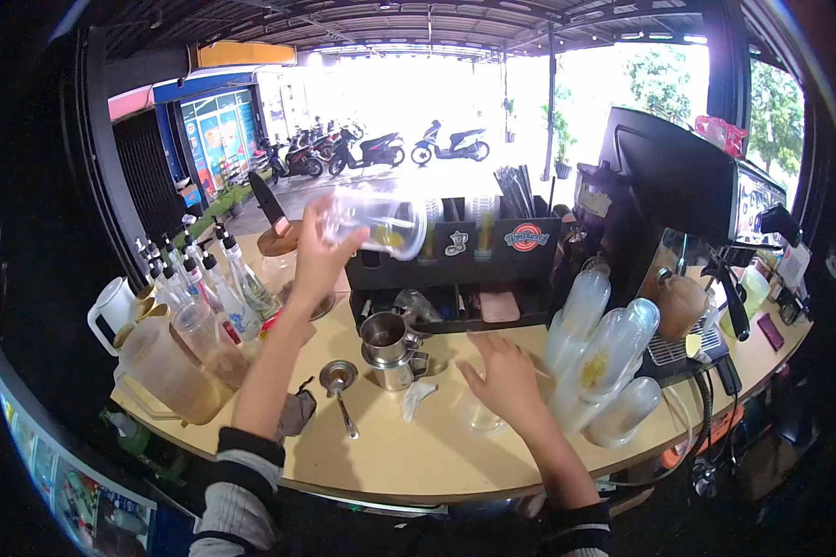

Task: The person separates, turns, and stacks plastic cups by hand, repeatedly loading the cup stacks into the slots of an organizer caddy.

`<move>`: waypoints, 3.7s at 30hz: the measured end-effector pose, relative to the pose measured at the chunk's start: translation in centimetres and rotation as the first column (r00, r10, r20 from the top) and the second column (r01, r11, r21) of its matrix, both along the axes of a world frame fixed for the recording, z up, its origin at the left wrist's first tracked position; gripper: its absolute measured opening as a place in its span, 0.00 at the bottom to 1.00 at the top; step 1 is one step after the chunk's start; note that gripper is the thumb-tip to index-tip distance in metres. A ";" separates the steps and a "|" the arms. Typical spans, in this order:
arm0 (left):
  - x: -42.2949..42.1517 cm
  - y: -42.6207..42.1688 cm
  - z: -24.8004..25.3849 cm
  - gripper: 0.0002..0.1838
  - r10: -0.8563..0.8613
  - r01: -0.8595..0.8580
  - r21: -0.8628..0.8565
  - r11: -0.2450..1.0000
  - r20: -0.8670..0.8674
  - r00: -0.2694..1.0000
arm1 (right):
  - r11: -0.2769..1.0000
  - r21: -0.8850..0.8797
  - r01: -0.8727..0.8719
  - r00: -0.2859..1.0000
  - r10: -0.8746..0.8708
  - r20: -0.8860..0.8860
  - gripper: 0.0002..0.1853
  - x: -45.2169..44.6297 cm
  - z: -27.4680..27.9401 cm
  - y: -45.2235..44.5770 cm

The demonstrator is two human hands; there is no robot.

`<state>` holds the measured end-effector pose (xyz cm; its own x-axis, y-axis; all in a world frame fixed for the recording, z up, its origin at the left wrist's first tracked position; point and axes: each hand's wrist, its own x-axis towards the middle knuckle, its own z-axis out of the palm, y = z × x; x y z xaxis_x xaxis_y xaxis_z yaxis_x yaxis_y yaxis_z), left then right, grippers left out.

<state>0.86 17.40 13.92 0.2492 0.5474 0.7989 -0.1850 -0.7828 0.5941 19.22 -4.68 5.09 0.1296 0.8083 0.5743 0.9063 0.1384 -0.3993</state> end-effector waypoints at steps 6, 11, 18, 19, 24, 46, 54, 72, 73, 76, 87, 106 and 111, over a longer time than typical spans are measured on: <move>4.8 5.4 6.4 0.40 0.225 -0.159 0.240 0.958 -0.281 0.933 | 0.957 -0.288 0.031 0.995 -0.056 -0.081 0.15 0.1 -2.6 0.5; 8.7 9.4 7.9 0.43 0.188 -0.044 0.269 0.962 -0.539 0.821 | 0.969 -0.246 0.036 0.994 -0.060 -0.090 0.12 0.5 -3.9 1.0; 11.3 13.1 5.7 0.47 -0.001 0.059 0.053 0.997 -0.739 0.674 | 0.981 -0.188 0.051 0.997 -0.062 -0.053 0.09 0.6 -4.5 1.3; 11.4 13.4 5.3 0.47 -0.022 0.070 0.032 0.997 -0.761 0.649 | 0.983 -0.176 0.048 0.997 -0.057 -0.048 0.09 0.5 -4.5 1.3; 11.4 13.5 4.0 0.47 -0.019 0.064 0.025 0.998 -0.795 0.606 | 0.983 -0.175 0.049 0.997 -0.060 -0.058 0.09 0.4 -4.4 1.4; 9.3 3.9 1.0 0.29 0.236 -0.167 0.364 0.916 -0.154 0.959 | 0.985 -0.164 0.049 0.992 -0.068 -0.111 0.12 0.2 -4.3 1.0; 6.6 -10.6 -6.8 0.21 -0.107 0.178 0.218 0.960 -0.304 0.947 | 0.994 0.073 -0.084 0.943 0.103 -0.318 0.27 1.2 -6.1 0.7; 4.2 -17.4 -19.7 0.31 -0.143 0.034 -0.369 0.929 -0.273 0.951 | 0.948 0.118 -0.294 0.473 0.252 -0.844 0.43 3.2 -13.0 -2.6; 4.5 -18.0 -19.6 0.34 -0.128 0.034 -0.350 0.936 -0.249 0.960 | 0.948 0.115 -0.296 0.472 0.250 -0.845 0.43 3.3 -13.0 -2.7; 5.3 -20.3 -17.4 0.38 -0.076 0.005 -0.285 0.958 -0.238 0.968 | 0.958 0.163 -0.235 0.780 0.286 -0.557 0.41 3.3 -12.7 -3.1; 4.6 -17.4 -19.0 0.28 -0.083 0.167 -0.579 0.798 0.169 0.982 | 0.914 0.341 -0.220 0.518 0.406 -0.753 0.21 4.1 -12.6 -3.2; 5.0 -17.2 -21.4 0.26 -0.216 0.204 -0.643 0.738 0.062 0.974 | 0.891 0.307 -0.335 0.363 0.423 -0.830 0.14 4.1 -12.4 -3.5; 4.9 -17.0 -21.8 0.27 -0.237 0.230 -0.611 0.757 0.071 0.969 | 0.896 0.291 -0.334 0.377 0.410 -0.830 0.14 4.0 -12.4 -3.5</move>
